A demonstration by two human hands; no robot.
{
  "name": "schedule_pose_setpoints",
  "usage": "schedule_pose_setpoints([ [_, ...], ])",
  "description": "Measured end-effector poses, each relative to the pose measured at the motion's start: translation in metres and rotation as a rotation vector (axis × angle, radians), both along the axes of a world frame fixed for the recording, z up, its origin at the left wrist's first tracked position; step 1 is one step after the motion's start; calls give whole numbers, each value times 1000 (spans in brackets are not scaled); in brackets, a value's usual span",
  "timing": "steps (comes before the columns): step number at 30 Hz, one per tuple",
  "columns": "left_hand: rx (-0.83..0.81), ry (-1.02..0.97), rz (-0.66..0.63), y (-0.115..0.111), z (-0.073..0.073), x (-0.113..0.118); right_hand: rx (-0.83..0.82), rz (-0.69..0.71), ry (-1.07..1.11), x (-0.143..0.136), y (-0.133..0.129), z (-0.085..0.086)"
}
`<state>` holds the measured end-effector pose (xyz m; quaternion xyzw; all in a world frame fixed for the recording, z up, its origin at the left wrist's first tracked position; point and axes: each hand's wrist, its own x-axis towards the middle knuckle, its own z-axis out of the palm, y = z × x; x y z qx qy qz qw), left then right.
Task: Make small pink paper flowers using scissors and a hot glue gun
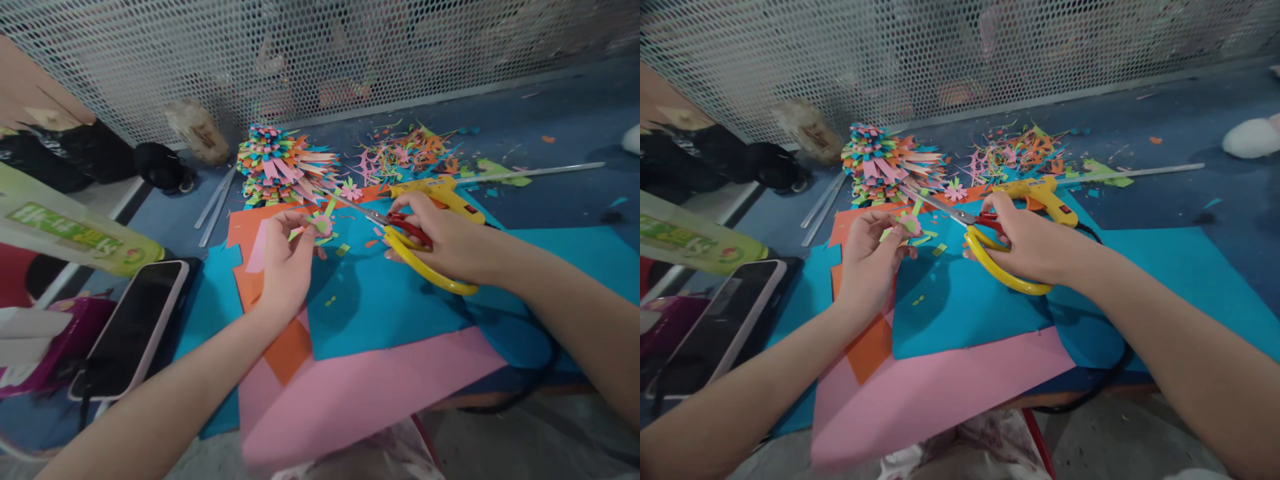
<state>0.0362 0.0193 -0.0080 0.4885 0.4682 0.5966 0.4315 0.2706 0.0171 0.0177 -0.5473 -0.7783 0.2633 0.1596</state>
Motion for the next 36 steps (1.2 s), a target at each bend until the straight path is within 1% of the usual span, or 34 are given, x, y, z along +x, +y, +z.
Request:
schedule_pose_setpoints([
  [8,-27,-11,22,1,1,1,-34,24,-21,-2,-3,6],
  [14,2,-2,19,1,-1,0,-18,30,-71,-2,-1,5],
  [25,-53,0,2,1,1,0,-31,5,-86,-3,-2,7],
  [36,-35,6,-6,1,0,0,-18,-29,-97,-1,2,1],
])
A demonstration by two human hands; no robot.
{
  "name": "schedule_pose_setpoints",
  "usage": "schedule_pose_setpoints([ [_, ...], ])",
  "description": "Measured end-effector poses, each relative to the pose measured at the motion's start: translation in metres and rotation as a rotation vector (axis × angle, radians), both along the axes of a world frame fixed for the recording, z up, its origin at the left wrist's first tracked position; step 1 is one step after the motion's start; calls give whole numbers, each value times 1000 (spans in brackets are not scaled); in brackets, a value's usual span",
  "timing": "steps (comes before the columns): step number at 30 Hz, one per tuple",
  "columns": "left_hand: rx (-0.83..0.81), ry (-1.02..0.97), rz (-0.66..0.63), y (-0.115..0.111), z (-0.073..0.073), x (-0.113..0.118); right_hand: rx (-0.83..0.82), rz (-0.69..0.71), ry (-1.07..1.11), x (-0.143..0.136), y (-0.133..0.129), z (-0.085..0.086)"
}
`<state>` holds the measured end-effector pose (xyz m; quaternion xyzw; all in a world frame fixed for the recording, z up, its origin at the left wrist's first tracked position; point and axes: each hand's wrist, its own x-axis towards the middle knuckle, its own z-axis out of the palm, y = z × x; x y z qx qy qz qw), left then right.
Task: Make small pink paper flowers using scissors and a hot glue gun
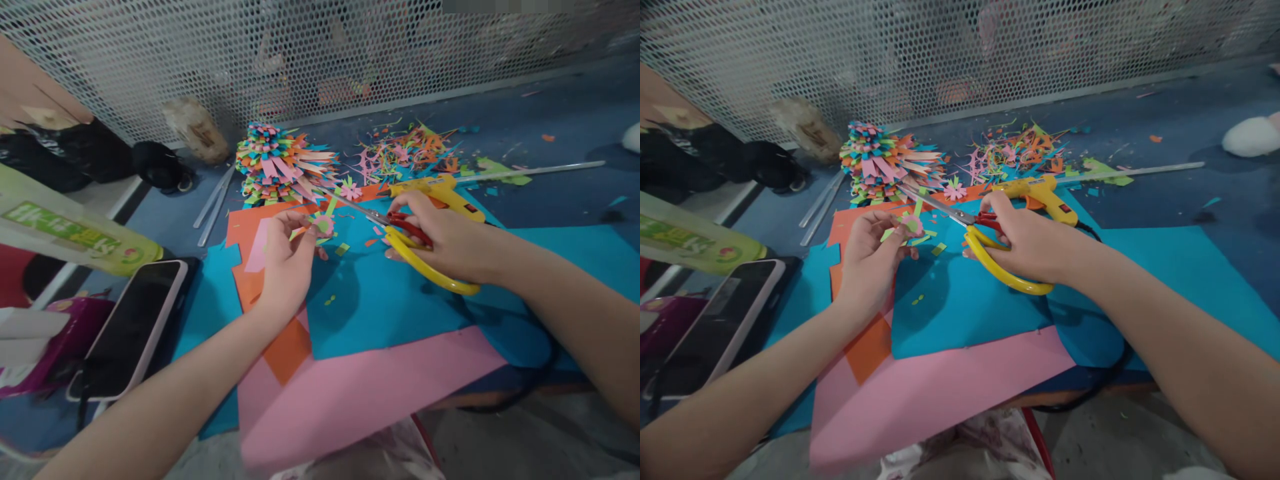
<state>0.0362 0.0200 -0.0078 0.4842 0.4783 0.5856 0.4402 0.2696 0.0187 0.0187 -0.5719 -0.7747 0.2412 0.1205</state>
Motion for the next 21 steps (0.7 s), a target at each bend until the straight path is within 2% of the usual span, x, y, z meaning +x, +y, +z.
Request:
schedule_pose_setpoints([
  [6,11,-5,-4,0,-1,-1,-22,-6,-1,0,0,1],
  [12,22,-5,-18,0,-2,-1,23,-5,-72,1,1,-1],
  [21,28,14,-44,0,-5,-2,77,-114,-150,-4,-1,3],
])
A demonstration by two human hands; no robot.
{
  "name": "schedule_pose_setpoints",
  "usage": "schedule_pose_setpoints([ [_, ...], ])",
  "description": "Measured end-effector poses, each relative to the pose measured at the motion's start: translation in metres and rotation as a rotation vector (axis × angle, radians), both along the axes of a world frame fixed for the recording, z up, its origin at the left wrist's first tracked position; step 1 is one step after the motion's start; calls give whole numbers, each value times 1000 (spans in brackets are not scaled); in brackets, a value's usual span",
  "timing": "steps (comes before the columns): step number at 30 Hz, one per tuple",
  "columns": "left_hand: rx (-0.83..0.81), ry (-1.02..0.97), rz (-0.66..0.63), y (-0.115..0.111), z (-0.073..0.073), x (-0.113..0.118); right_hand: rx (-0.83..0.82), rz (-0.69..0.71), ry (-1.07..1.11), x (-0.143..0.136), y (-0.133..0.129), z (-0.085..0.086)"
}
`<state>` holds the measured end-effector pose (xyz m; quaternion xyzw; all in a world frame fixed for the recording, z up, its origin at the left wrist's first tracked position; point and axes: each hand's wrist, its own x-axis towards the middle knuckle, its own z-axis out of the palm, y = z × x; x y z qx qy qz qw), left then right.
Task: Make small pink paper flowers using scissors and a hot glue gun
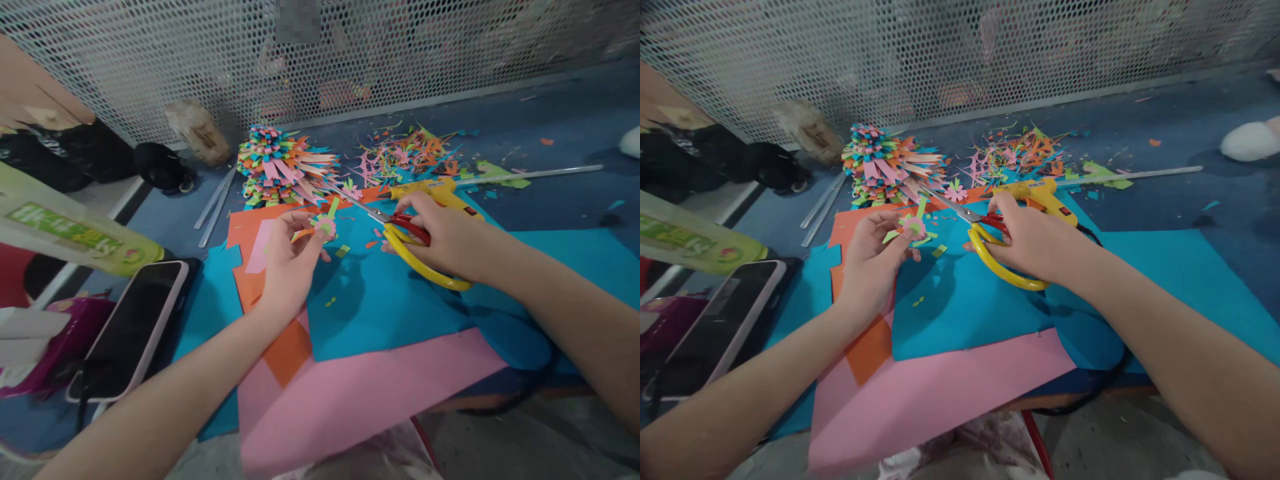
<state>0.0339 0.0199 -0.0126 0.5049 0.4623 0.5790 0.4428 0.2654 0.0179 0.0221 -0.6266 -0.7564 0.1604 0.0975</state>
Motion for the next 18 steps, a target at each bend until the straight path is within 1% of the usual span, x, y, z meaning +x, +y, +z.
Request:
schedule_pose_setpoints([
  [4,-15,-2,-36,-1,2,1,45,-35,-69,0,1,3],
  [8,-26,5,-69,-2,5,1,31,-63,-164,1,1,2],
  [11,-30,10,-64,-2,5,1,51,-30,-112,3,1,0],
  [14,-37,33,-79,-2,4,1,108,-15,-35,7,2,0],
  [16,-35,48,-95,-2,5,0,168,-9,5,10,4,2],
  [18,-24,54,-108,-3,6,0,265,-3,43,14,6,6],
])
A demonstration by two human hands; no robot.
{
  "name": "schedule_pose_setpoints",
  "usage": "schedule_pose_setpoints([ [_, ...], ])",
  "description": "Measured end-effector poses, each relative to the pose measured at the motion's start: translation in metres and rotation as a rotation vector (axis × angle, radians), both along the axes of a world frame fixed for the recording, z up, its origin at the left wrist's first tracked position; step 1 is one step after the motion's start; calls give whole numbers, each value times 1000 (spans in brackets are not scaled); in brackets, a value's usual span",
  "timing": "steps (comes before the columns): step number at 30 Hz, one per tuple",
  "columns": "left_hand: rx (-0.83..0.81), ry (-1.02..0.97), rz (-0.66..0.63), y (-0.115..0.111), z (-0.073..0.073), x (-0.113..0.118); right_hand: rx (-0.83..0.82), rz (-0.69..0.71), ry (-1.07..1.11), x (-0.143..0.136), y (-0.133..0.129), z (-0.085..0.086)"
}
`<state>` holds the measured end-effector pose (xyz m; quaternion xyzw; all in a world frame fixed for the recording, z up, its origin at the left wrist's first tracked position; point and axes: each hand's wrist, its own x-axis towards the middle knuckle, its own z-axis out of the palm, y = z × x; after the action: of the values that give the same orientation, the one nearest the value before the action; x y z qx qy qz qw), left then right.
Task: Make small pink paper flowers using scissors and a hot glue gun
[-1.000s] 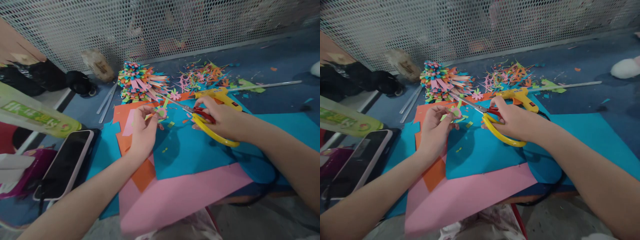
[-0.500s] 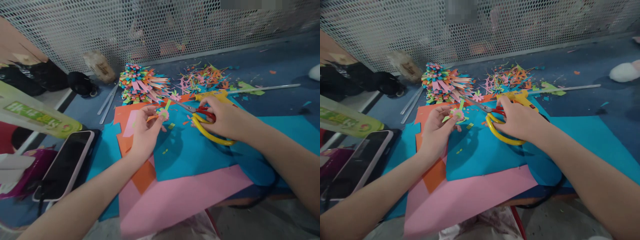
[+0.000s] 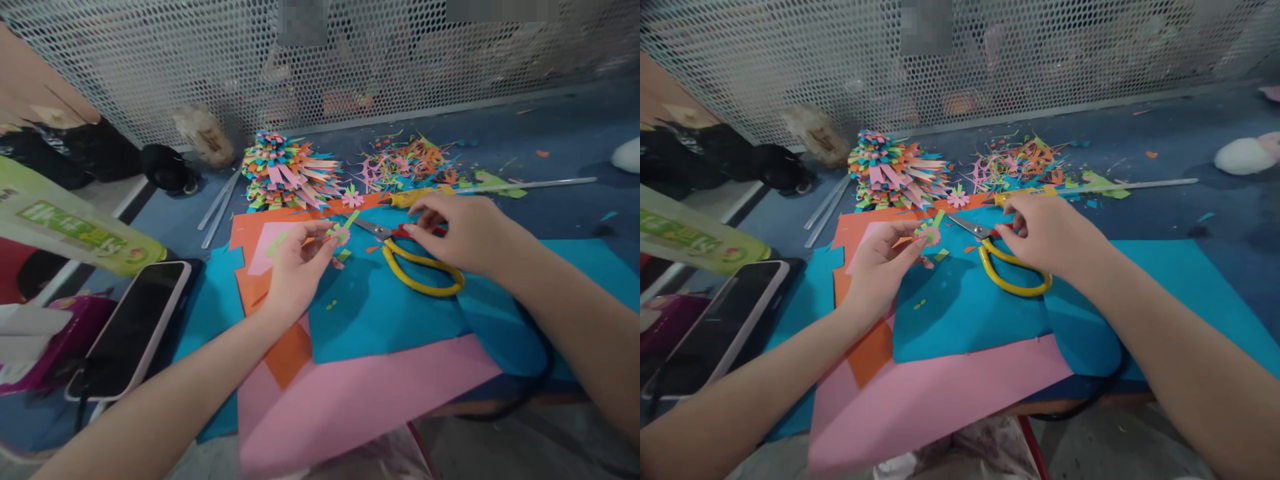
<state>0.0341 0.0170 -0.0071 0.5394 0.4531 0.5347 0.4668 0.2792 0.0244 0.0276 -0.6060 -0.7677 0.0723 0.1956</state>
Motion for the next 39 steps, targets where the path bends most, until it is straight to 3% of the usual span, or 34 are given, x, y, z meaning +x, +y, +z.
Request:
schedule_pose_setpoints([
  [4,3,10,-24,-1,1,0,154,-157,-19,7,4,7],
  [8,10,2,-41,-3,1,1,16,-425,-114,9,7,10],
  [12,11,-20,-91,-5,4,2,-74,-545,-244,5,9,9],
  [18,27,13,-117,-5,5,1,-282,-505,-321,6,20,2],
  [24,123,9,-135,-5,0,-1,-278,-480,-234,16,27,-1],
  [30,113,81,-60,-4,-1,-3,-47,-480,-134,15,20,3],
  [36,104,67,-62,-4,-1,-4,140,-212,-65,13,13,2],
  [39,97,45,-53,-4,-2,-3,186,-162,-58,12,10,2],
])
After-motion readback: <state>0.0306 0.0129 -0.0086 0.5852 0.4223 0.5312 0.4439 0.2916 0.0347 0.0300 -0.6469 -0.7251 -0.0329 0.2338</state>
